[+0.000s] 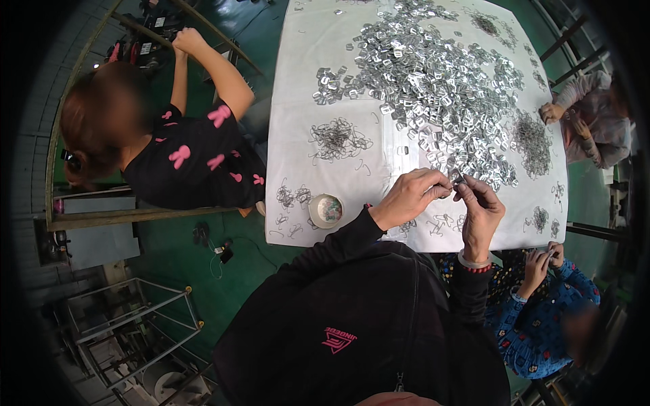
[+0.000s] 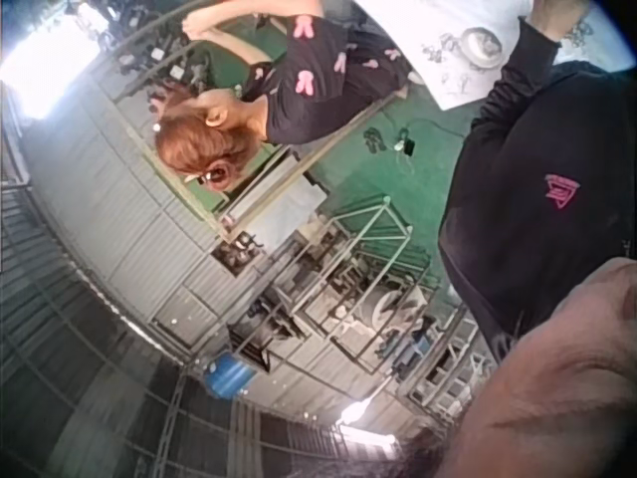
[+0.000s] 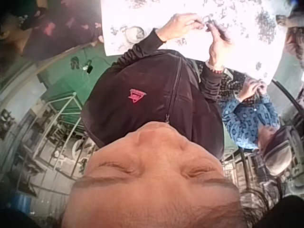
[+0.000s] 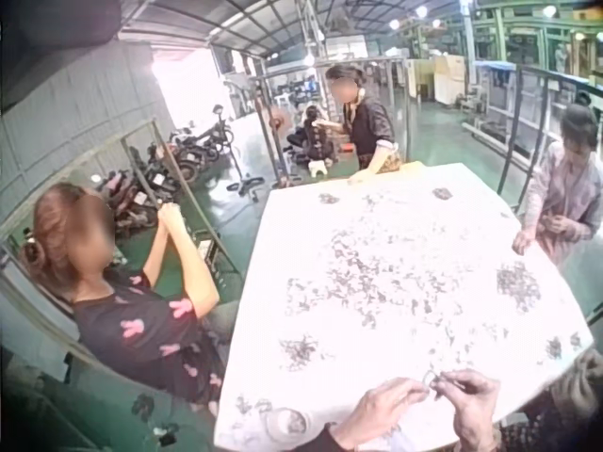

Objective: The person sits at a table with several others and assembles small metal keychains by hand, picking up metal pieces and links, connecting them, and placing finished units on the table. The task is performed continuously with others working alongside.

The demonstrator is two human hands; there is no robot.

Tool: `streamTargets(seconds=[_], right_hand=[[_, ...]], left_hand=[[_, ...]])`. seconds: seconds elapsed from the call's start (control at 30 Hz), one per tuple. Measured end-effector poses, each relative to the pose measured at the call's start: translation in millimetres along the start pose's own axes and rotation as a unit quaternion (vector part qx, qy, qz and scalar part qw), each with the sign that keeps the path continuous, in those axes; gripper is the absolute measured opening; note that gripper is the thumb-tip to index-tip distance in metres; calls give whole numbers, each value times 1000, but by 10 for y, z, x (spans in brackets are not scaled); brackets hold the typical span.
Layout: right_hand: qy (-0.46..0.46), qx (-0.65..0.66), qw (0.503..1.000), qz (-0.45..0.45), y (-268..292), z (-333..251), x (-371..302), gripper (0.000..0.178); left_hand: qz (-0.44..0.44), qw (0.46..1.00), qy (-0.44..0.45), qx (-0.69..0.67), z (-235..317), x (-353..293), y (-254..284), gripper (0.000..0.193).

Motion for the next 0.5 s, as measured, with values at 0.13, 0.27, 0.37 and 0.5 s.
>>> streamTargets(seconds=[0.13,0.27,0.37,0.5], right_hand=[[-31,130,991,-8,-9,142,35,18],[-14,124,992,-11,41,104,35,18],[-13,121,993,-12,79,51,32,18],[-5,123,992,-16,102,1,2,18]], left_hand=[[45,998,32,-26,-151,-118,94,24],[54,984,141,95,-833,-407,531,31],[-121,899,228,353,-1571,-762,790,18],[-194,830,257,456,-2172,-1244,718,13]])
Point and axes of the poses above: each hand's wrist, its own x-axis towards the middle knuckle, its own y-axis out of the back of the hand, z = x × y, the point moved 5 cm from there along x, towards the middle knuckle, and after that the axes turned 15 degrees about -y, right-handed, at the moved point
